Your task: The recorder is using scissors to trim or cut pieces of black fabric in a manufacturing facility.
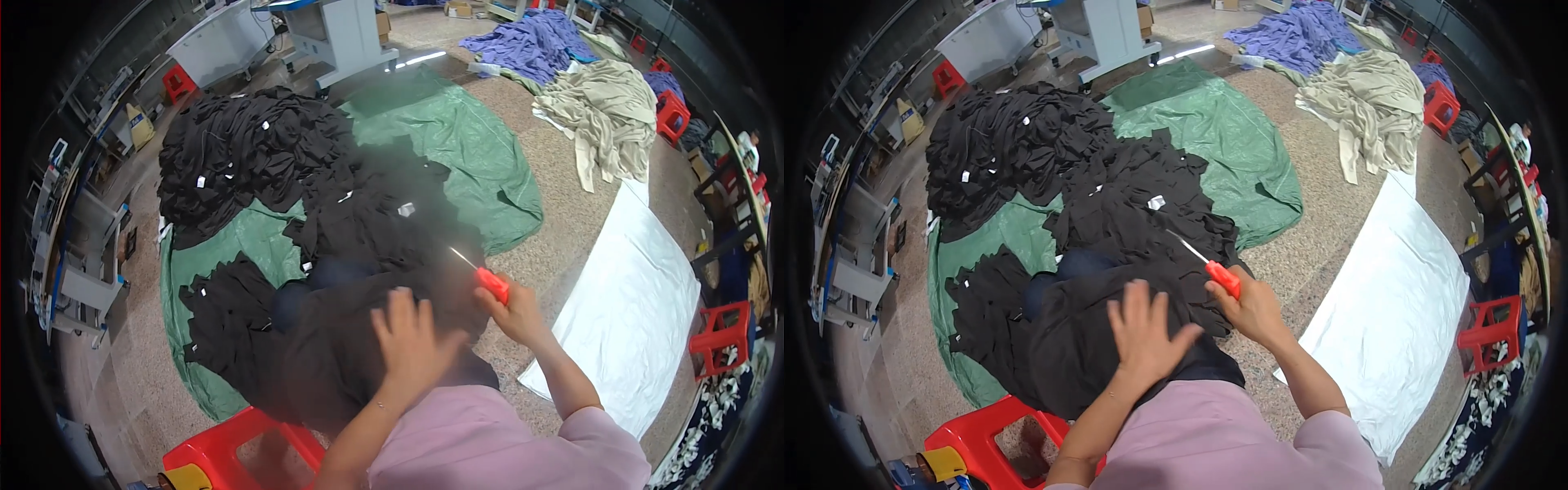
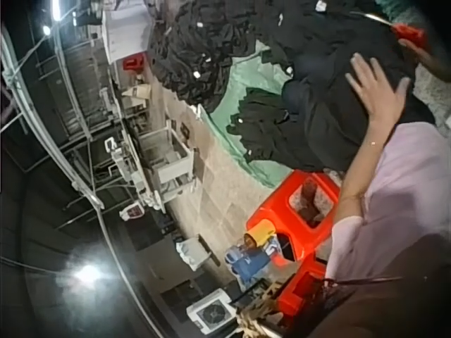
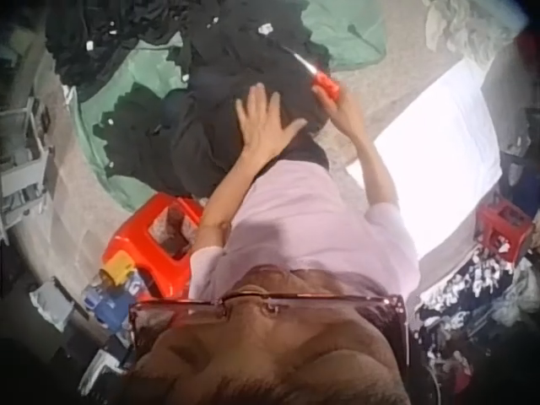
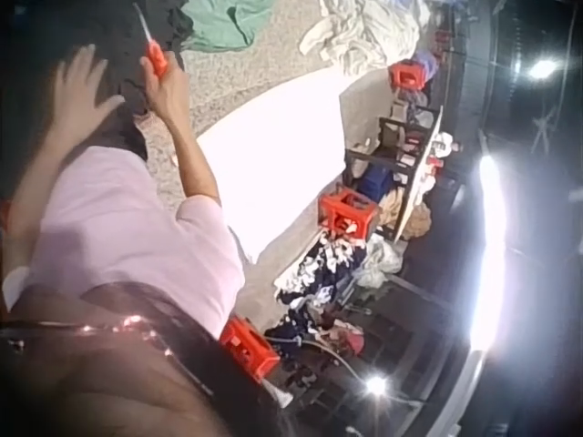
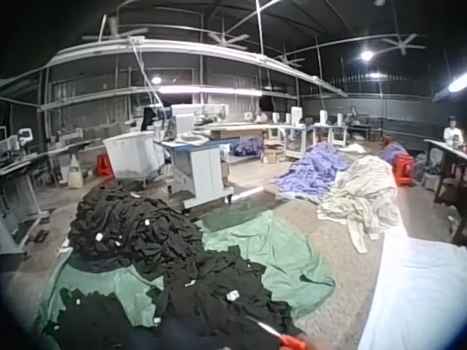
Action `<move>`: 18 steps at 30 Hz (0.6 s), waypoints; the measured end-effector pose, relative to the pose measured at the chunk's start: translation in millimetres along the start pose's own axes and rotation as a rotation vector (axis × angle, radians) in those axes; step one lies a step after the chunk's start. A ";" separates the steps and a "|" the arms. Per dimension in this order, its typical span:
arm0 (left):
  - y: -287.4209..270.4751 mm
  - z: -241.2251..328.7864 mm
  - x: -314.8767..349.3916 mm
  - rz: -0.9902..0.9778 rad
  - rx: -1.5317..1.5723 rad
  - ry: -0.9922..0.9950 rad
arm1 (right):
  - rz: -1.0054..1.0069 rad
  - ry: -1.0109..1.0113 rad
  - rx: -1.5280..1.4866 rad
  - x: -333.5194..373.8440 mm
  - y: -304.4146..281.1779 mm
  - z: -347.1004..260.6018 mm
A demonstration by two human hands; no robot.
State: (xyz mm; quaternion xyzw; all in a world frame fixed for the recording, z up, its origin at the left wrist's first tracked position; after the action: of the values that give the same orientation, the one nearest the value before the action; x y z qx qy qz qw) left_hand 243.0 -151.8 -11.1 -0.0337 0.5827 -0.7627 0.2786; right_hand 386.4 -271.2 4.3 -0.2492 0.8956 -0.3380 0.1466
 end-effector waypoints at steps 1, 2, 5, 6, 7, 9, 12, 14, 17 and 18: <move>6.1 18.3 3.6 -0.019 0.053 0.082 | 0.002 0.000 0.004 3.2 -3.0 4.0; 16.5 27.6 4.2 -0.123 -0.016 0.105 | -0.013 0.011 0.044 6.9 -3.0 7.6; 65.0 3.7 6.1 -0.214 -0.350 0.090 | -0.021 -0.007 0.138 16.5 -1.4 9.2; 52.4 -0.5 2.3 -0.202 -0.295 0.168 | -0.024 0.030 0.072 18.2 -1.6 17.2; 32.6 -8.7 -3.0 -0.118 -0.148 0.118 | -0.031 0.062 0.003 18.8 -0.6 23.1; -39.4 -25.0 -17.8 0.070 0.121 0.031 | 0.002 0.084 -0.044 19.2 -0.6 27.5; -123.0 -95.5 -26.4 0.216 0.448 -0.329 | 0.047 0.135 -0.102 14.6 1.7 35.8; -171.8 -145.8 -32.5 0.403 0.899 -0.473 | 0.045 0.124 -0.216 10.9 10.0 48.5; -263.0 -256.6 -39.2 0.811 1.065 -0.597 | 0.039 0.046 -0.136 7.3 22.8 33.7; -305.2 -297.3 -42.9 0.926 1.160 -0.491 | 0.015 0.020 -0.151 5.8 32.0 22.8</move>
State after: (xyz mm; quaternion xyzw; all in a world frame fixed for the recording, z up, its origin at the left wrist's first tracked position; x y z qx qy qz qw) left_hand 49.6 177.4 183.0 0.1959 -0.0328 -0.7223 0.6625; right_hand 380.3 -265.8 -34.5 -0.2496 0.9219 -0.2707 0.1207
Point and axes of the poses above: each hand's wrist, its own x-axis away from the middle knuckle, its own y-axis out of the palm, z = x × y, the point moved 6 cm from there along -x, towards the middle knuckle, and after that the axes turned 7 degrees about z, right-handed, at the moved point
